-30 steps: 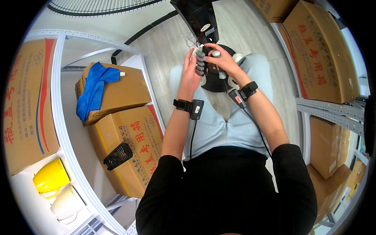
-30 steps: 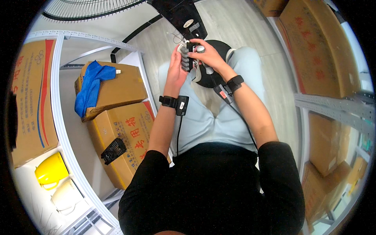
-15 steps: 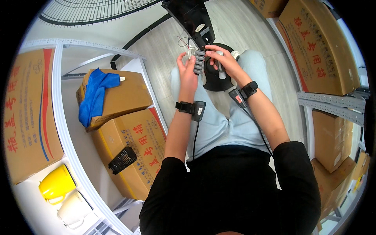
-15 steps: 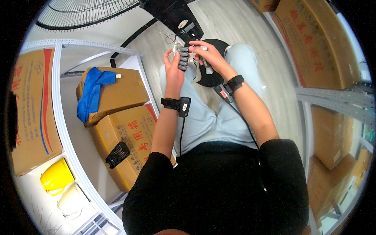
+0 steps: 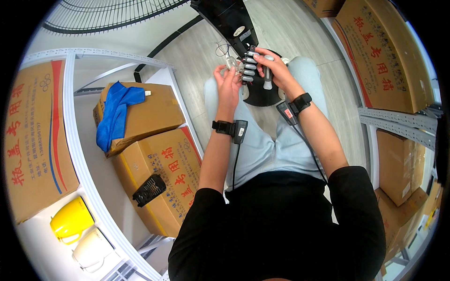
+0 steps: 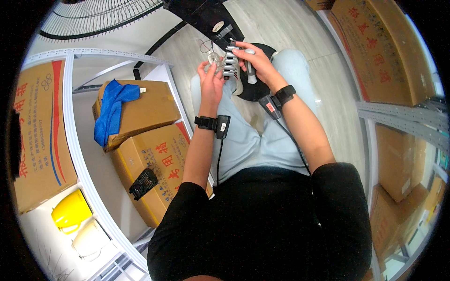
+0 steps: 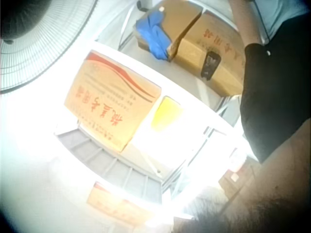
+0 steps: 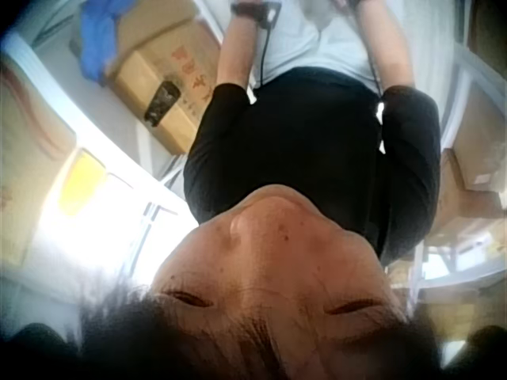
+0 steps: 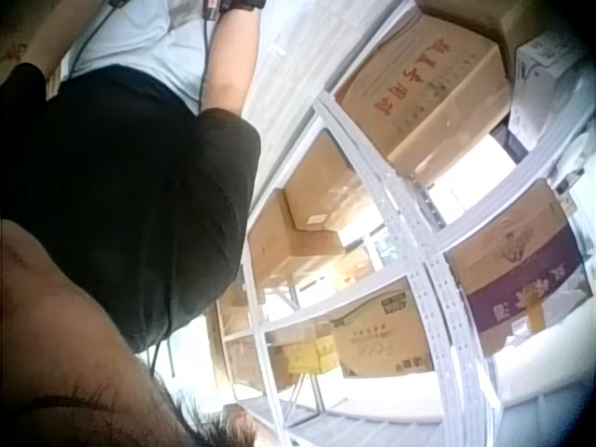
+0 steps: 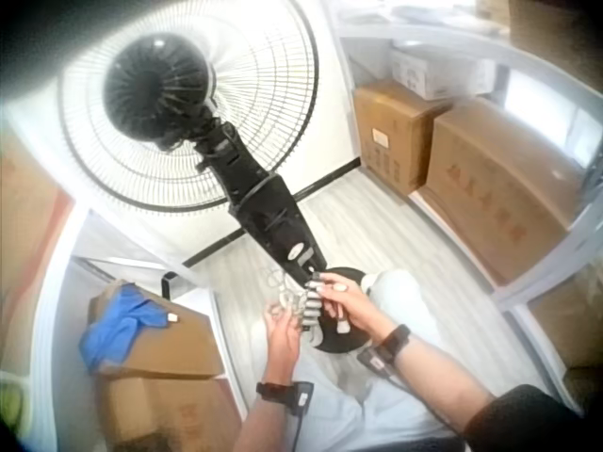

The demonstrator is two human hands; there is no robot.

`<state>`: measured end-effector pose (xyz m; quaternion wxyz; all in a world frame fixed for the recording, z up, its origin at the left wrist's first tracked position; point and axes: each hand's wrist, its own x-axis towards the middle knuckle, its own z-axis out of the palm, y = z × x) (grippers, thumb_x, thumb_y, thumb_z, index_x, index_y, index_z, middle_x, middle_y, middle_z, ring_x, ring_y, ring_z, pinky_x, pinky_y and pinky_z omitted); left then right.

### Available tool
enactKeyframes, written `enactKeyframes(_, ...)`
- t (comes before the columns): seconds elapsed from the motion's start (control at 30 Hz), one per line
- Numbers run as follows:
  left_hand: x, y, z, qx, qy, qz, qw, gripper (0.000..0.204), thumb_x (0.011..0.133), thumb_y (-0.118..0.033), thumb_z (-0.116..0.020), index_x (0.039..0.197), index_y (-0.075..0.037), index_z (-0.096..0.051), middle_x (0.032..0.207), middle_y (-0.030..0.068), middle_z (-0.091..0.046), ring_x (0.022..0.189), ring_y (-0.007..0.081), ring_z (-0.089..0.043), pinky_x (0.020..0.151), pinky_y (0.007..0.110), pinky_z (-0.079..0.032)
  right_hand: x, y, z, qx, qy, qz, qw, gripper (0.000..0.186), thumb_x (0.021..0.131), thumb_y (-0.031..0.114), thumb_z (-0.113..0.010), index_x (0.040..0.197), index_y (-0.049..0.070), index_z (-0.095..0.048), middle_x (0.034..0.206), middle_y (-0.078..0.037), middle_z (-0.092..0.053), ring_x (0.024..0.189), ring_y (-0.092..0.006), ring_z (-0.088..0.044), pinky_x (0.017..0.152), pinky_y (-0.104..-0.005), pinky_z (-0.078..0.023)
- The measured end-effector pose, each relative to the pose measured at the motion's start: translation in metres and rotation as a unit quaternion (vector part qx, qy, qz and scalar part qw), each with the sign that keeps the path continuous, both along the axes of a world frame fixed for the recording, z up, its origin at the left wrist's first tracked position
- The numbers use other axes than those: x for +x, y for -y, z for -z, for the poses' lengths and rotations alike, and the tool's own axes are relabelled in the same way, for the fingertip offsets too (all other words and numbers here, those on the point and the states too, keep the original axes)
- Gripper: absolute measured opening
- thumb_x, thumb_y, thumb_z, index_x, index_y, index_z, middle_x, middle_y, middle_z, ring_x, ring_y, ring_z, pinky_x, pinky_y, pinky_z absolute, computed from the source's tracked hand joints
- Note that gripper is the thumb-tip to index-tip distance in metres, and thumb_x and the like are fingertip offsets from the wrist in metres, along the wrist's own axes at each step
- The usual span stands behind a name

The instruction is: The person sits on the floor and uses a screwdriver to disassemble a black electronic device. They remove a small white circular component, manipulate its wires, and then reassemble the device by screwing it back together.

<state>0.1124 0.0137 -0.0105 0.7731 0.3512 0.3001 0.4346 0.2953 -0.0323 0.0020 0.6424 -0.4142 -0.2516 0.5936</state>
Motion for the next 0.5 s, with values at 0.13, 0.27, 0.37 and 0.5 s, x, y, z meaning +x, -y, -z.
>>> enactKeyframes(0.13,-0.003,-0.001,0.008,-0.004,0.010,-0.005,1.000,0.033,0.101,-0.018,-0.055,0.123,-0.016,-0.030,0.132,0.0148,-0.054,0.108,0.0275,-0.061,0.080,0.043,-0.053,0.001,0.001,-0.003,0.006,-0.024,-0.011,1.000,0.049,0.090,0.023,-0.071,0.131,0.002,-0.055,0.077,-0.001,-0.057,0.068,-0.0092,-0.056,0.056,-0.0245,-0.044)
enactKeyframes(0.27,-0.004,0.000,0.003,0.008,0.008,0.000,1.000,0.040,0.102,-0.017,-0.052,0.134,-0.017,-0.027,0.135,0.0183,-0.052,0.112,0.0329,-0.060,0.081,0.048,-0.055,0.003,0.001,-0.001,0.000,-0.030,-0.009,1.000,0.053,0.089,0.021,-0.072,0.134,0.000,-0.053,0.080,0.000,-0.058,0.068,-0.0070,-0.056,0.055,-0.0226,-0.044)
enactKeyframes(0.37,-0.004,0.006,-0.008,0.027,-0.014,0.004,1.000,0.055,0.102,-0.017,-0.050,0.147,-0.020,-0.018,0.137,0.0202,-0.050,0.116,0.0347,-0.059,0.081,0.050,-0.056,0.003,0.002,0.000,-0.007,-0.022,-0.006,1.000,0.056,0.088,0.021,-0.072,0.136,-0.001,-0.052,0.081,0.000,-0.058,0.067,-0.0056,-0.055,0.054,-0.0215,-0.043)
enactKeyframes(0.5,-0.003,0.006,-0.012,0.041,-0.009,0.033,0.999,0.068,0.101,-0.017,-0.051,0.155,-0.021,-0.010,0.139,0.0203,-0.048,0.118,0.0332,-0.058,0.084,0.049,-0.056,0.003,0.002,0.001,-0.020,-0.018,0.003,1.000,0.059,0.087,0.021,-0.073,0.137,-0.001,-0.051,0.080,0.001,-0.058,0.068,-0.0054,-0.054,0.055,-0.0215,-0.043)
